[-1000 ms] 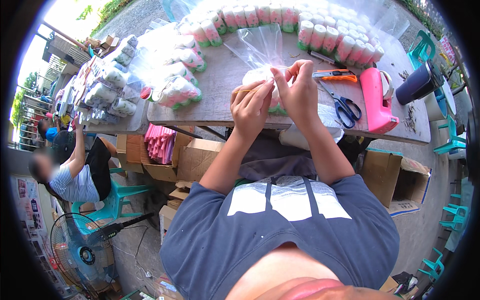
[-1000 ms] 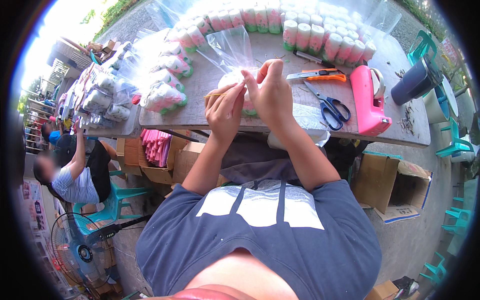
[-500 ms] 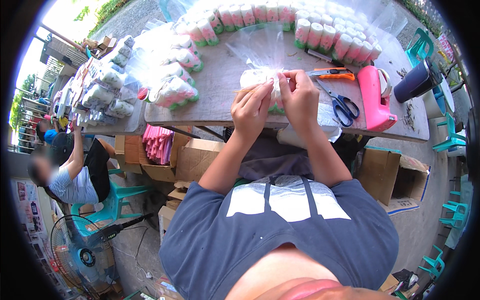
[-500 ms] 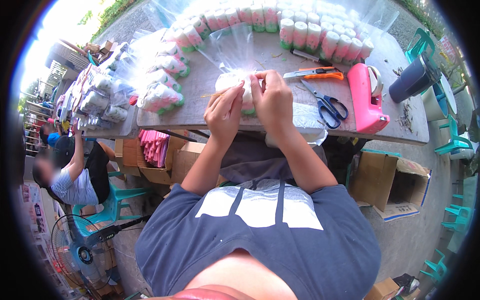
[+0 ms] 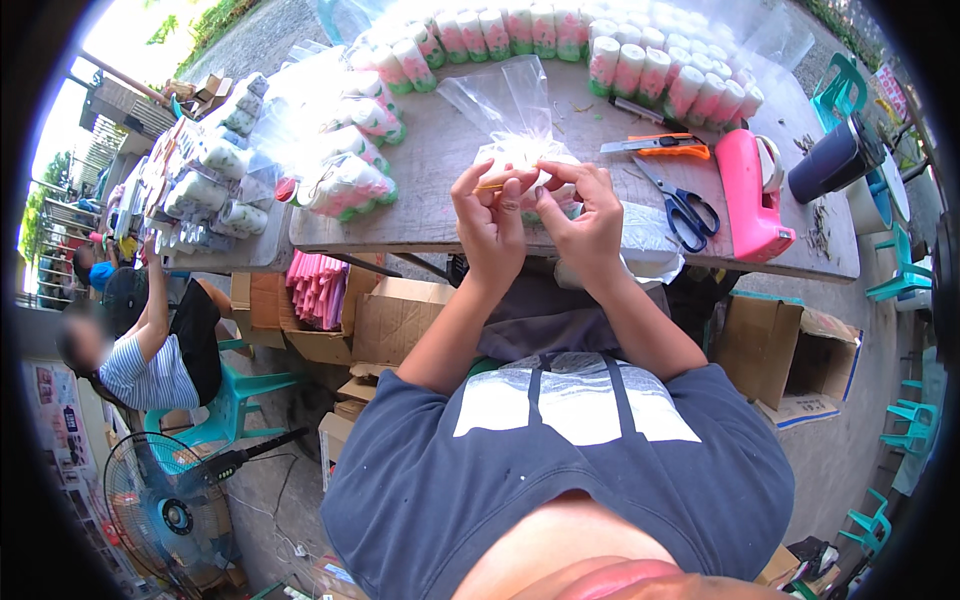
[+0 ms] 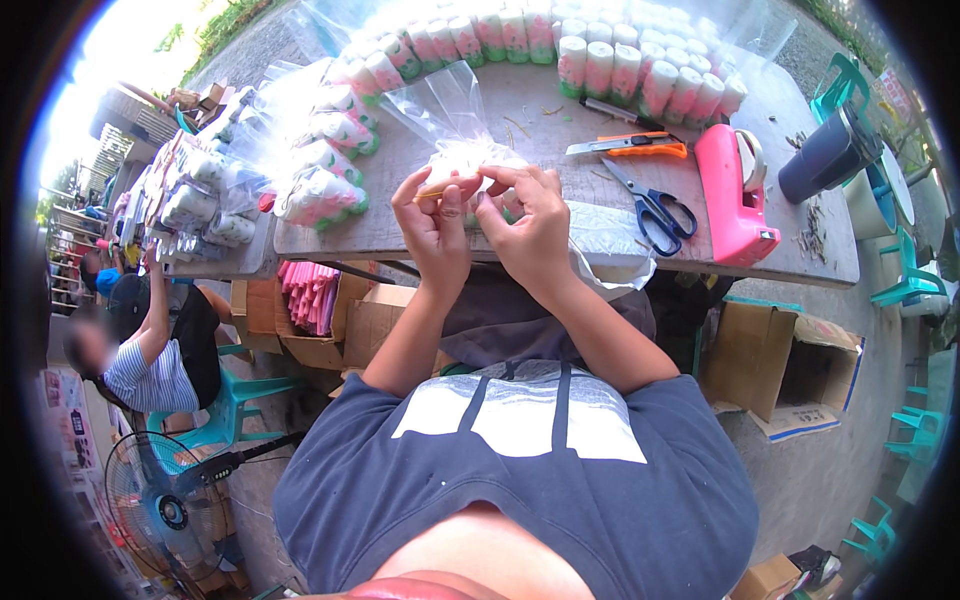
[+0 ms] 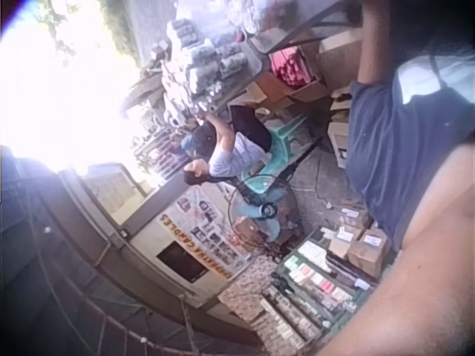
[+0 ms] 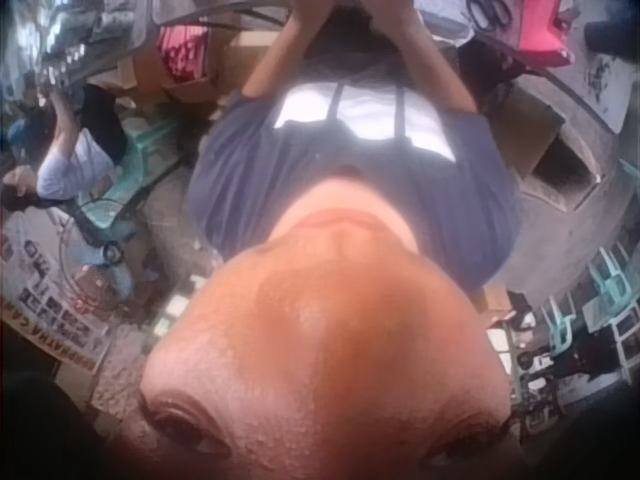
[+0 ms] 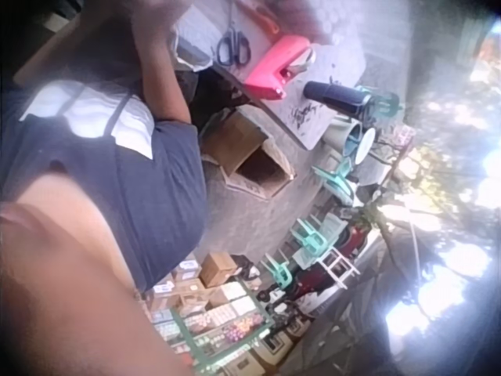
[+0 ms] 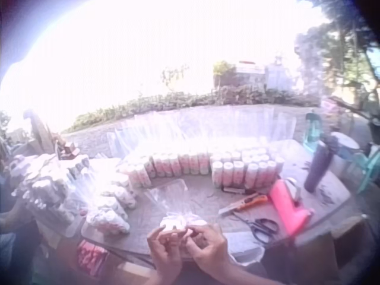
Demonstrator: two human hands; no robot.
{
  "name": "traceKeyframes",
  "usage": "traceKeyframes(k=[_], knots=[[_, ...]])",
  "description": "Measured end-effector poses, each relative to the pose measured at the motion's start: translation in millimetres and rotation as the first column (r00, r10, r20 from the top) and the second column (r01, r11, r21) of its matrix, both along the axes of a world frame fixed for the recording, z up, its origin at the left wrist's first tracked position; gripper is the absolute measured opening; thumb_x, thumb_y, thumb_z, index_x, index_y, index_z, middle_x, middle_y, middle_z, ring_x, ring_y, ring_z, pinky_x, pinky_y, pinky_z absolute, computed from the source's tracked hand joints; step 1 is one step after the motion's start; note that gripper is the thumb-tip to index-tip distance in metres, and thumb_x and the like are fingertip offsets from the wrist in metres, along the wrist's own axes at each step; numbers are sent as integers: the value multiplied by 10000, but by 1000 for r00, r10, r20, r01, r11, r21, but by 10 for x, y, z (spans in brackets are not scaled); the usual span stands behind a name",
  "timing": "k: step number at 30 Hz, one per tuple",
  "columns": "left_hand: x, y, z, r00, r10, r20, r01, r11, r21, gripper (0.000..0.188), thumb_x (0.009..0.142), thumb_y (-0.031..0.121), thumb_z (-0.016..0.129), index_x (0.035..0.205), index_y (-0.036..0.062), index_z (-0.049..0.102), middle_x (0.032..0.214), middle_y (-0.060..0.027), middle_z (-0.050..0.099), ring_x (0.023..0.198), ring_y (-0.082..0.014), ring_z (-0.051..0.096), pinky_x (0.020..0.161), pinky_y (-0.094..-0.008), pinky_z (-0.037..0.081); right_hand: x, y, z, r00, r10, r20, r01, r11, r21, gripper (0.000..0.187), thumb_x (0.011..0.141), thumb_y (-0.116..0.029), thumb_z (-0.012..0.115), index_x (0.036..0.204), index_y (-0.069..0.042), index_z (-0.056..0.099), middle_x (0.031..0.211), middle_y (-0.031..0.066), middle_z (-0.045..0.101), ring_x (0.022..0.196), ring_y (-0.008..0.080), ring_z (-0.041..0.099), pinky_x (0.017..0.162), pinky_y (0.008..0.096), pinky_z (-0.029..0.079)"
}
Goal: The person places cylindrical candles into clear plastic bags, gathers the top, and ties the opening with a rubber band. They repeat this process for multiple units, placing finished bundles on the table.
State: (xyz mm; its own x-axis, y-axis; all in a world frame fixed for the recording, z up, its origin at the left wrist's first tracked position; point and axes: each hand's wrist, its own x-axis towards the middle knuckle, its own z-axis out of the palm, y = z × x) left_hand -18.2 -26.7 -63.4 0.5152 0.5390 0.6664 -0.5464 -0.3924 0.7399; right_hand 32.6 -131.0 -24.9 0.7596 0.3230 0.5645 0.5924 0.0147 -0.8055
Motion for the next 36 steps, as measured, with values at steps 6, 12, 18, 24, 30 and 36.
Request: traceKeyframes(k=[6, 12, 18, 24, 30, 36], knots=[[-55, 46, 78, 983, -175, 48, 181, 966, -187, 293, 1043, 59, 447, 1313, 29, 338, 959, -119, 662, 995, -198, 678, 1108, -457, 392, 67, 152, -386, 905, -175, 387, 167, 984, 54, 327, 748, -70, 781, 1054, -112, 672, 981, 36, 632, 857, 210, 541, 757, 320, 430], [-203, 98, 202, 946, -321, -53, 310, 940, -144, 325, 1019, 18, 449, 1332, 44, 363, 948, -89, 638, 894, -154, 634, 973, -407, 448, 65, 260, -503, 743, -218, 632, 273, 962, 10, 322, 765, -116, 783, 1056, -161, 655, 1046, -7, 599, 912, 188, 532, 790, 336, 372], [-269, 217, 360, 992, 44, -119, 43, 760, 649, 274, 969, 90, 547, 1243, 89, 544, 1003, -118, 693, 963, -273, 685, 957, -448, 487, 175, 200, -494, 775, -131, 618, 127, 991, 50, 234, 779, -124, 767, 988, -146, 665, 1027, -28, 651, 910, 174, 561, 791, 322, 383], [-363, 176, 183, 989, -9, 147, -35, 956, 292, 301, 954, 106, 474, 1231, -2, 516, 1135, -176, 639, 921, -267, 674, 912, -405, 523, 187, 135, -353, 917, -59, 395, 27, 996, 86, 132, 850, -85, 708, 971, -114, 666, 932, 28, 691, 839, 219, 599, 777, 333, 417], [-415, -1, 356, 820, -531, -213, 325, 740, -589, 286, 1064, 145, 386, 1274, -19, 490, 1219, -174, 614, 1126, -222, 635, 952, -345, 534, -18, 12, -91, 970, -13, 243, 20, 999, -27, 88, 974, -86, 589, 1007, -112, 668, 904, 28, 707, 856, 194, 622, 791, 324, 393], [-340, -27, 431, 782, -624, -5, 356, 453, -817, 260, 1047, 171, 478, 1267, 34, 481, 1226, -140, 618, 1135, -213, 639, 974, -363, 536, -75, -96, 77, 981, -48, 187, 82, 981, -178, 118, 979, -140, 594, 1040, -153, 694, 930, -8, 729, 923, 159, 614, 848, 339, 310]])
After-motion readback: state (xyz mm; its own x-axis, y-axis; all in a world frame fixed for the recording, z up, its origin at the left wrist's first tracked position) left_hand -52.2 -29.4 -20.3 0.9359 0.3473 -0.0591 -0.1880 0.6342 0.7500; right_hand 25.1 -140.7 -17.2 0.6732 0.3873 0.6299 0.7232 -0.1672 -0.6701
